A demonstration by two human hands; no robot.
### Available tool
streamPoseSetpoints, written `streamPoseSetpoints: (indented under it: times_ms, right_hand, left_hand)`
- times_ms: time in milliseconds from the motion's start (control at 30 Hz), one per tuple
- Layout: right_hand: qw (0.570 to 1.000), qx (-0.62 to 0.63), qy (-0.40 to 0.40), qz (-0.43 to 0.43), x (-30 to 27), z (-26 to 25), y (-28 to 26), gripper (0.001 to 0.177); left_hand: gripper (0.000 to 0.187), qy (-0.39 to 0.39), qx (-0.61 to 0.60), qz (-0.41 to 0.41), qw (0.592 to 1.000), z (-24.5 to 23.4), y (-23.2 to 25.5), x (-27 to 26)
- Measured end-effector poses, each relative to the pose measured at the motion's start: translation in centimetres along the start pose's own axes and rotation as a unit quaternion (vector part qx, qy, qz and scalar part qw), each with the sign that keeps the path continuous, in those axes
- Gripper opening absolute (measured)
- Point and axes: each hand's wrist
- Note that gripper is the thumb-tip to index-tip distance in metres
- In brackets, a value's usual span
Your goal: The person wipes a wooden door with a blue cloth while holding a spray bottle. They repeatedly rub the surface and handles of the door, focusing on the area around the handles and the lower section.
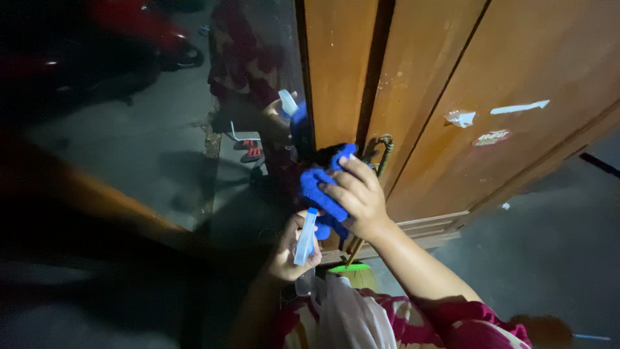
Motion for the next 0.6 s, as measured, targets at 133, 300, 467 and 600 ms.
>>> streamPoseSetpoints:
  times_ms: [133,300,467,600]
  right_hand:
    - [0.997,-0.007,-0.069,0.026,-2.1,1.3,-1.2,0.033]
    - [0.977,0.096,-0.162,0.101,-5.8,0.6,-2.2,0.04]
    - [0.97,0.157,-0.137,0.127,-7.5,-1.7,-3.0,0.04]
    - [0.97,0.164,-0.116,0.134,-7.6,-3.1,-3.5,0.036]
  left_hand:
    - [0.062,0.023,0.03,-0.015,0.999,-0.1,1.6,-0.3]
    - [0.046,0.026,-0.017,-0.022,0.999,0.0,2.7,-0.5]
    - [0.041,0.027,0.072,-0.037,0.996,-0.3,3.4,0.9]
    - [0.041,0.036,-0.004,-0.081,0.996,0.0,3.5,2.9]
Point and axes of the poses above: each hand's wrist, its own x-axis towards the middle knuckle, its own z-axis out of the palm, y = z × x, and after that the axes turned 10 degrees about -z, right-handed
